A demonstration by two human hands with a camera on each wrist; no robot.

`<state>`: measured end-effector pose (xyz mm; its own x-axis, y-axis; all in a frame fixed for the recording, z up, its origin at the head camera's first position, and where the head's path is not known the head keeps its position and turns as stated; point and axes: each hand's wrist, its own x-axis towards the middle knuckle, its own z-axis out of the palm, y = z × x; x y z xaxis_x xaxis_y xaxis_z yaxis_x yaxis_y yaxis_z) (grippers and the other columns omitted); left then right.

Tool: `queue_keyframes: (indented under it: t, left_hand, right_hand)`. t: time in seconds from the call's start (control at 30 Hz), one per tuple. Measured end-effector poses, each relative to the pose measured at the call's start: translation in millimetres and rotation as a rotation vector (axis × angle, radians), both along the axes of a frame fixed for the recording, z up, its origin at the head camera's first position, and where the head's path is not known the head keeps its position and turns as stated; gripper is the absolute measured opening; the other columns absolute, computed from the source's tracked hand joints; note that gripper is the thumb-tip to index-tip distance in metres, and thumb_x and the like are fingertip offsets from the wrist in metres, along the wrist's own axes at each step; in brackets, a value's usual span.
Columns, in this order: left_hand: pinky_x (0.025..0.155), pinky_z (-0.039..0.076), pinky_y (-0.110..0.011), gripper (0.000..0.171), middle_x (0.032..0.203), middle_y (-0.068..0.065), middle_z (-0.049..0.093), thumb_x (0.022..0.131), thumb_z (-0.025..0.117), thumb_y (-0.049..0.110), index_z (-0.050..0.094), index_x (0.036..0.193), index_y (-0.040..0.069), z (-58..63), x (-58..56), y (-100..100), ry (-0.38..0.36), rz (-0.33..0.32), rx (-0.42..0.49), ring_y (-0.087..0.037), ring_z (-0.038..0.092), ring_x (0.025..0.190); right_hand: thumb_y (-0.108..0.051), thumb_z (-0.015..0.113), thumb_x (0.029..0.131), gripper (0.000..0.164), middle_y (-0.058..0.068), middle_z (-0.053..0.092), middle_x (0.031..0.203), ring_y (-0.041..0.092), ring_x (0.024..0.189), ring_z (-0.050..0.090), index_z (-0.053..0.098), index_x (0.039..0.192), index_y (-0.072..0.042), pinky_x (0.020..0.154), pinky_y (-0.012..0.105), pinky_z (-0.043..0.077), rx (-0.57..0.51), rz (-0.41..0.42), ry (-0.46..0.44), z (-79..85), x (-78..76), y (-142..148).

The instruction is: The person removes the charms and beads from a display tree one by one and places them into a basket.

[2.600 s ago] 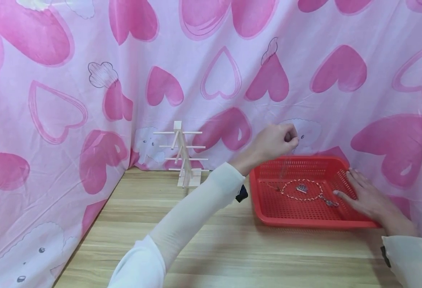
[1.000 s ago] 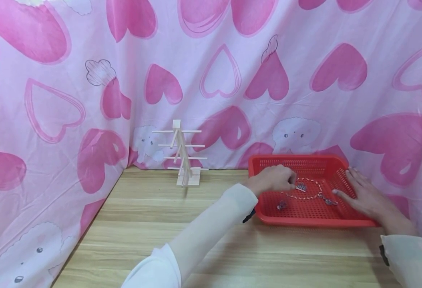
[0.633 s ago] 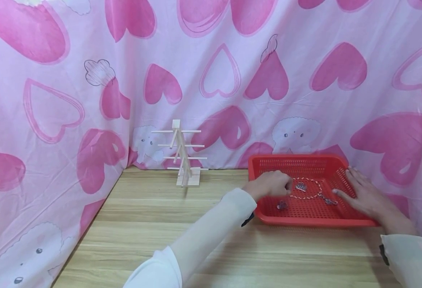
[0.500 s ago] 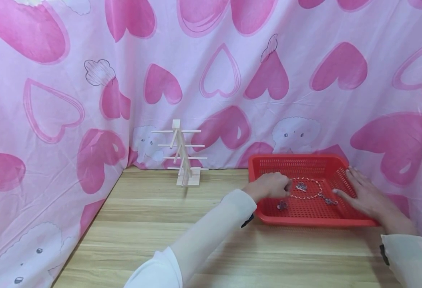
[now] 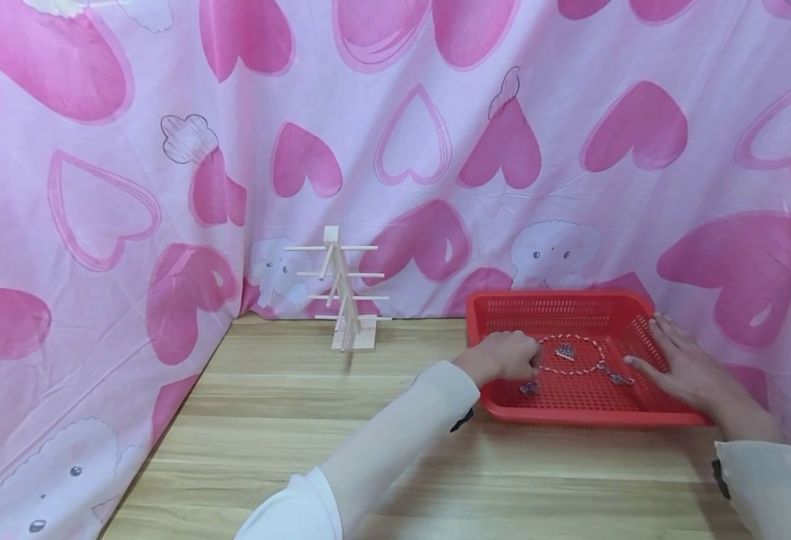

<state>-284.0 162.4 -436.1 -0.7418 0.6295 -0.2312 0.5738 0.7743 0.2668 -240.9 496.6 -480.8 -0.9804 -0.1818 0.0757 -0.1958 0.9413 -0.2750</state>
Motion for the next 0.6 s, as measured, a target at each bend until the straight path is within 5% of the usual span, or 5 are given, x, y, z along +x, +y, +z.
queue_keyframes:
  t: [0.6]
  left_hand:
    - [0.072,0.055,-0.015,0.009,0.088,0.015,0.069,0.098,0.079,0.033,0.076,0.107,0.034,-1.3,-2.5,-2.3,-0.009,0.023,-0.003,-0.003,0.062,0.077]
  right_hand:
    - [-0.051,0.053,0.107,0.097,0.031,-0.009,0.174,0.054,0.161,-0.012,0.001,0.168,0.003,0.104,0.092,0.023,0.024,-0.015,-0.004,-0.4,-1.4,1.0]
